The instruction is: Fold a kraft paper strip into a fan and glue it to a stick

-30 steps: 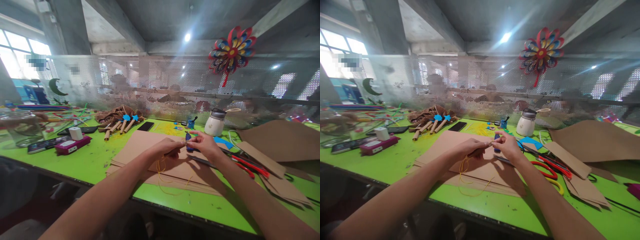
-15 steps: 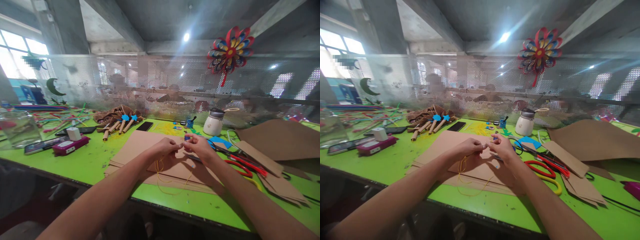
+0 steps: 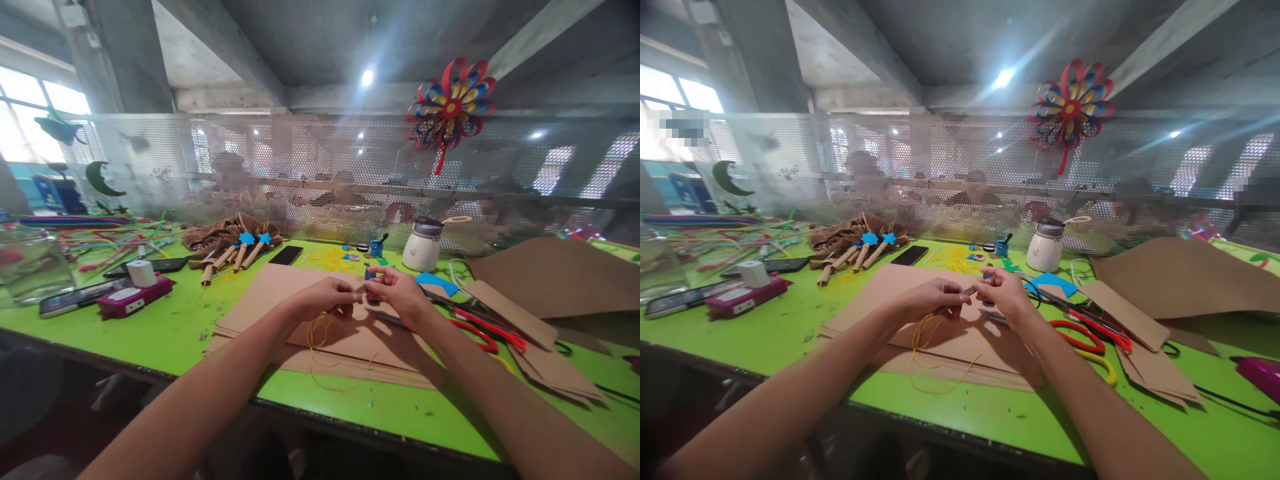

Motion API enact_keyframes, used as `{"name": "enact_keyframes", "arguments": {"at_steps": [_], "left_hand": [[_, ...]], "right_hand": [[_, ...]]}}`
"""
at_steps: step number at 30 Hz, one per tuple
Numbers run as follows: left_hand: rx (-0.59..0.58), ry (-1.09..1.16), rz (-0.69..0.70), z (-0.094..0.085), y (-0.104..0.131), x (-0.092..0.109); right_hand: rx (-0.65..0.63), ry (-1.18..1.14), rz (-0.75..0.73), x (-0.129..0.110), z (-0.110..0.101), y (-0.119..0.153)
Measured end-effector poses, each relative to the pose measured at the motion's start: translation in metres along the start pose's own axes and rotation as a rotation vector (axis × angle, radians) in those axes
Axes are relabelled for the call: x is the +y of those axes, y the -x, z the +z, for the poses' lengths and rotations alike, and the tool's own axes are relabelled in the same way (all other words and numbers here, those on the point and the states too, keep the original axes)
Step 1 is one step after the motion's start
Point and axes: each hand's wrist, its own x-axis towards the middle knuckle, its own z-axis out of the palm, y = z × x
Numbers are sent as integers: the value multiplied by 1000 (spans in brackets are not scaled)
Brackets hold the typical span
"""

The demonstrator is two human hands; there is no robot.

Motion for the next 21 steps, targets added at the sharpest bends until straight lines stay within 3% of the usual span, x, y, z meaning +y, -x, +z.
{"name": "enact_keyframes", "arguments": {"at_steps": [7, 14, 21], "left_hand": [[30, 49, 26, -1, -4, -7], [-74, 70, 45, -3, -2, -3], [-143, 158, -23, -3, -1, -1]], "right_hand": [[-34, -34, 23, 1, 6, 2], [-43, -61, -65, 4, 8, 1], [-24, -59, -27, 6, 2, -3]]}}
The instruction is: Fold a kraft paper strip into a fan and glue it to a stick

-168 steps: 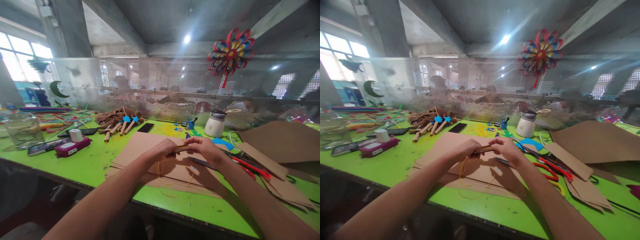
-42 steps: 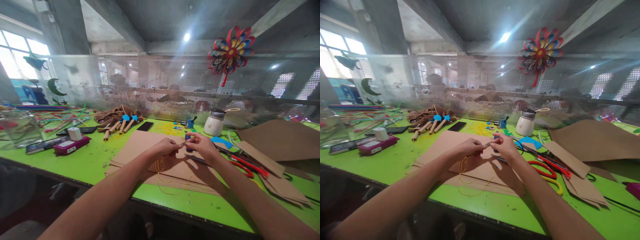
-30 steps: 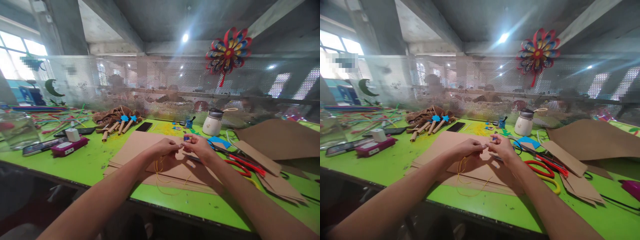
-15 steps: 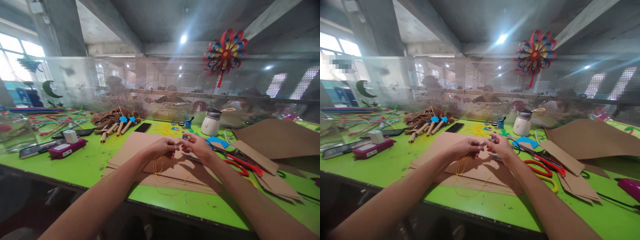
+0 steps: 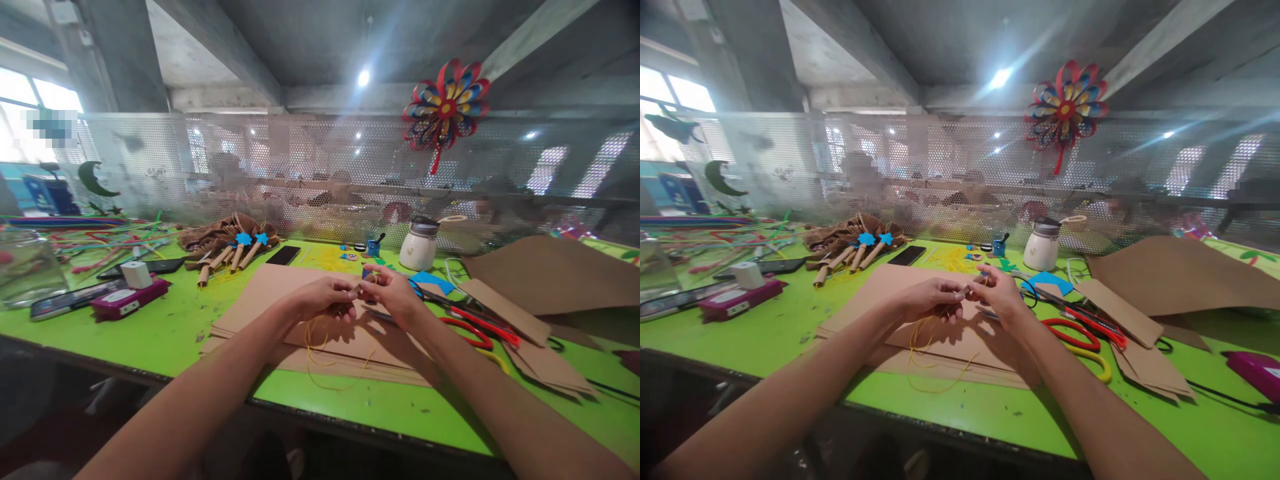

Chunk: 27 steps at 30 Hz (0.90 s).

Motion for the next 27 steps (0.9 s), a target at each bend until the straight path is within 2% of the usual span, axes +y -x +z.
{"name": "enact_keyframes", "arguments": {"at_steps": [6, 10, 14, 19, 22, 27], "left_hand": [[19, 44, 22, -2, -4, -5], [31, 83, 2, 0, -4, -4], [23, 151, 4, 2, -2, -1], [-13, 218, 26, -1, -2, -1], [-34, 246, 44, -2, -4, -4], [-114, 245, 49, 3, -4, -7]], "right_hand": [[-8, -11, 31, -5, 7, 5], [48, 38, -17, -2, 14, 8], [37, 46, -55, -1, 14, 9], [-22, -54, -21, -10, 6, 7], [22, -84, 3, -15, 2, 6], [80, 3, -10, -11, 3, 4]]}}
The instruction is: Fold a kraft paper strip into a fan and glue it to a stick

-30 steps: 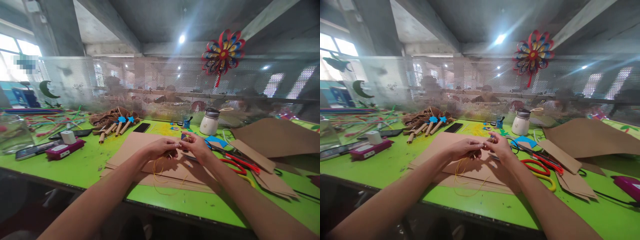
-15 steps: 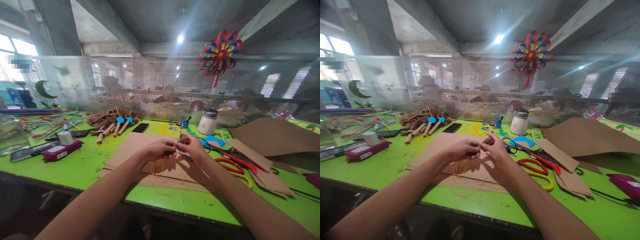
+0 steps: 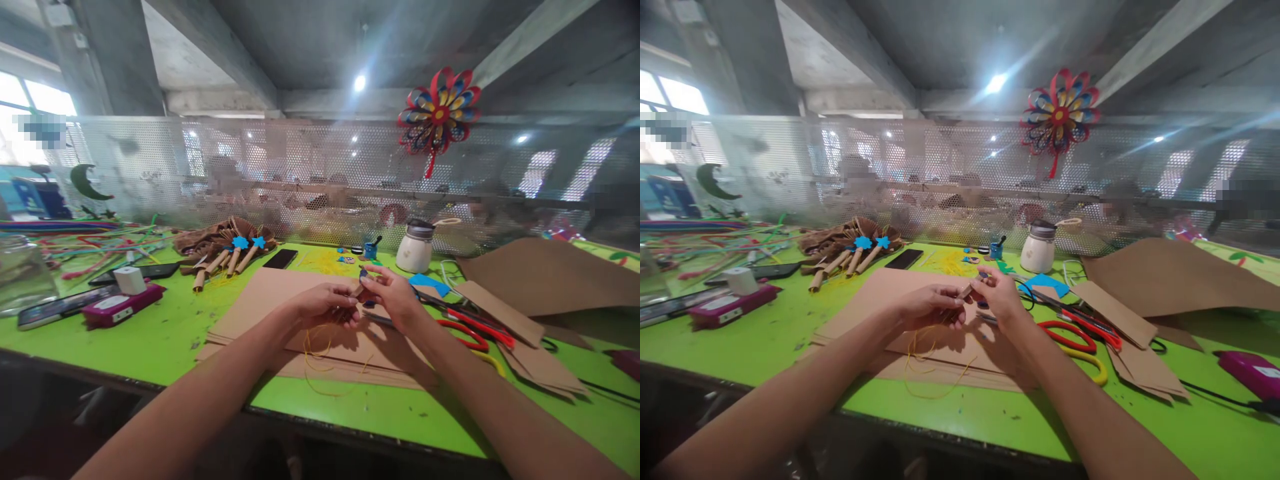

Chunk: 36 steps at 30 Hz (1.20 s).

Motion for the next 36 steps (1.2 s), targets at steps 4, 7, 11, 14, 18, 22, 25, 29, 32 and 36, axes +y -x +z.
{"name": "enact_keyframes", "arguments": {"at_steps": [4, 7, 11, 14, 18, 22, 25, 29, 32, 36], "left_hand": [[-27, 7, -1, 5, 0, 2], [48, -58, -20, 5, -1, 3], [164, -177, -3, 4, -2, 2], [201, -206, -28, 4, -3, 0], [235, -153, -3, 4, -5, -1], [332, 11, 83, 2, -5, 5], [442, 124, 141, 0, -2, 12], [558, 226, 197, 0, 1, 21], [599, 276, 240, 1, 3, 24], [626, 289, 310, -1, 5, 26]], "right_hand": [[-28, 43, -42, 3, -2, -1], [-117, 102, -58, 0, -4, -1], [-209, 168, -84, -5, -3, 3], [-237, 203, -116, -5, -1, 4], [-182, 268, -175, -1, 0, 0], [56, 264, -244, -1, -2, -3], [153, 300, -281, -2, -2, -1], [49, 389, -302, -2, 3, 6], [18, 399, -291, -4, 6, 10], [-135, 323, -209, -7, 9, 15]]}}
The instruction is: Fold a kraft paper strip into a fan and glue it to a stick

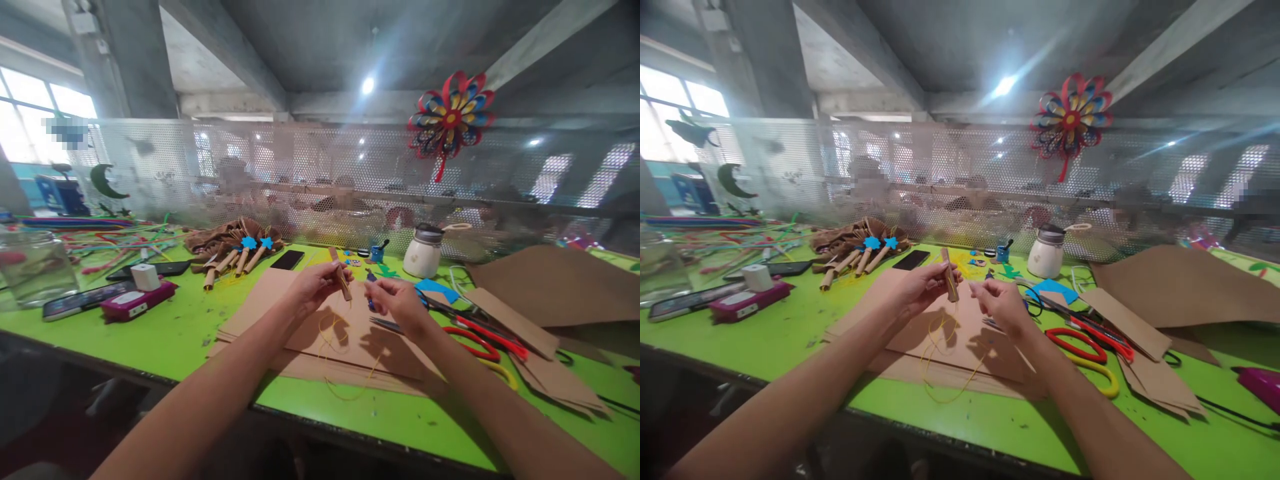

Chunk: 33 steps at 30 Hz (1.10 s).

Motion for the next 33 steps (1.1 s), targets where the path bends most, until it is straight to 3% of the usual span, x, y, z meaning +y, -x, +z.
{"name": "enact_keyframes", "arguments": {"at_steps": [3, 6, 9, 15, 17, 22, 27, 33], "left_hand": [[14, 7, 46, -2, -1, 1], [11, 11, 66, -4, -2, -1], [21, 9, 74, -4, -4, -2], [40, 29, 71, -10, -9, -2], [18, 36, 35, -11, -9, -1], [-86, -10, -116, -6, -2, 2], [-146, -119, -257, 2, 4, 1], [-218, -199, -286, -2, 0, -7]], "right_hand": [[-158, 32, 61, 0, 8, 3], [-151, 80, 81, 7, 21, 5], [-160, -27, 136, 11, 29, 7], [-168, -60, 154, -3, 29, 15], [-132, 7, 83, -5, 25, 13], [138, 68, 18, 7, 11, 0], [200, 9, 18, 10, 0, -8], [-10, -158, 121, 4, -3, -7]]}}
